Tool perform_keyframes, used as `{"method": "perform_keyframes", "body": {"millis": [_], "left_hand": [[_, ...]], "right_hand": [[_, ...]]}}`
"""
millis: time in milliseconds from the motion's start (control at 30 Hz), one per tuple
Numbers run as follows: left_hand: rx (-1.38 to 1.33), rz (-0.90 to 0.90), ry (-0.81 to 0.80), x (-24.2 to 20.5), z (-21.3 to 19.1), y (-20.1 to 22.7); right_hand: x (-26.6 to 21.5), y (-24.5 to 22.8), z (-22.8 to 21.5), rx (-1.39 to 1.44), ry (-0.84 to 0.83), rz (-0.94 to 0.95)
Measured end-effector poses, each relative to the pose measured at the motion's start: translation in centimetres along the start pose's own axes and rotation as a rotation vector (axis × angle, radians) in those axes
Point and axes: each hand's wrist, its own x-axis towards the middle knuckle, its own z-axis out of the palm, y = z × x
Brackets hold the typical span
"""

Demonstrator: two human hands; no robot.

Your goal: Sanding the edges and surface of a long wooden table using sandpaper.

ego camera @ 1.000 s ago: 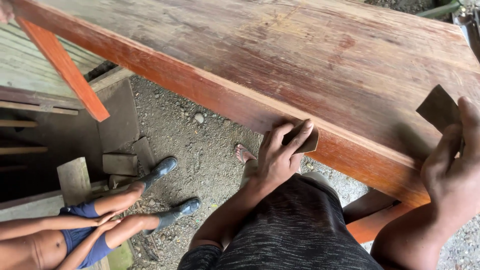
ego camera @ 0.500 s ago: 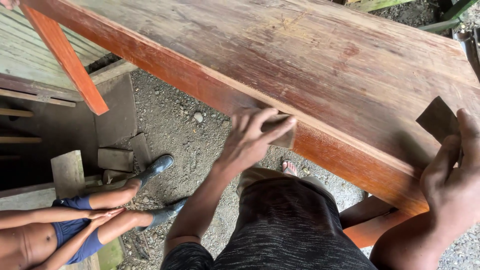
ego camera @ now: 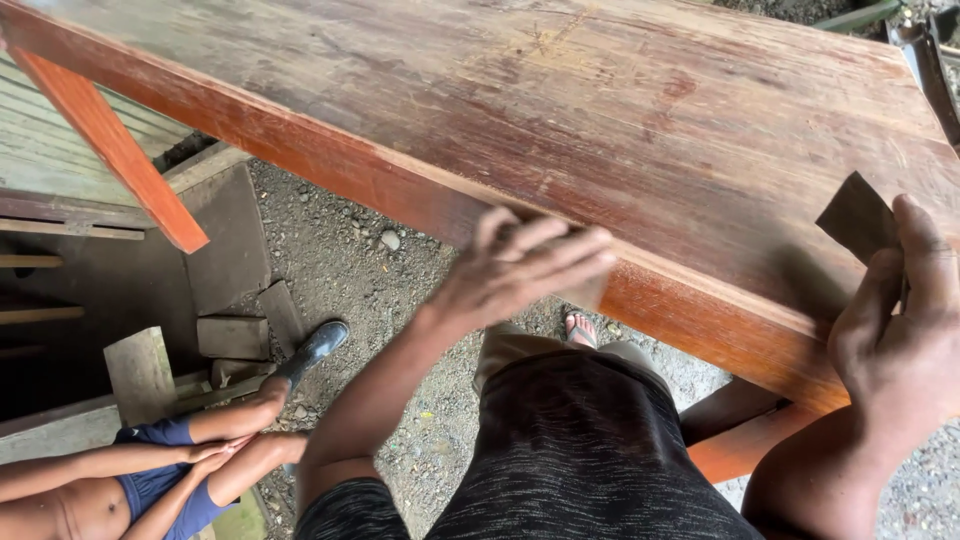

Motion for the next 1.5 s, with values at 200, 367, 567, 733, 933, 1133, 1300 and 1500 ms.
{"method": "perform_keyframes", "body": {"millis": [200, 367, 567, 733, 933, 1133, 1300, 1500], "left_hand": [[0.139, 0.004, -0.043, -2.6, -0.1, -3.3], [-0.064, 0.129, 0.088, 2.8, 2.6, 1.1], [-0.119, 0.183, 0.039, 1.0, -0.2, -2.8], [0.094, 0.195, -0.018, 1.0, -1.0, -3.8], [0.098, 0.259, 0.018, 3.1, -0.2, -1.6], [0.228, 0.16, -0.102, -1.6, -1.8, -5.1], [0.165, 0.208, -0.034, 3.0, -1.0, -1.6], [0.212, 0.196, -0.04, -0.3, -0.9, -4.7]], "right_hand": [[-0.5, 0.3, 0.2, -0.057, -0.021, 0.076], [-0.3, 0.2, 0.3, 0.01, -0.023, 0.068], [0.5, -0.5, -0.3, -0.078, 0.043, 0.021], [1.4, -0.9, -0.5, 0.07, 0.006, -0.026], [1.1, -1.1, -0.6, 0.072, 0.026, 0.01], [0.7, -0.4, -0.3, 0.025, 0.016, 0.012], [0.1, -0.8, -0.2, 0.03, 0.031, 0.065], [0.7, -0.8, -0.4, 0.032, 0.029, 0.011]]}}
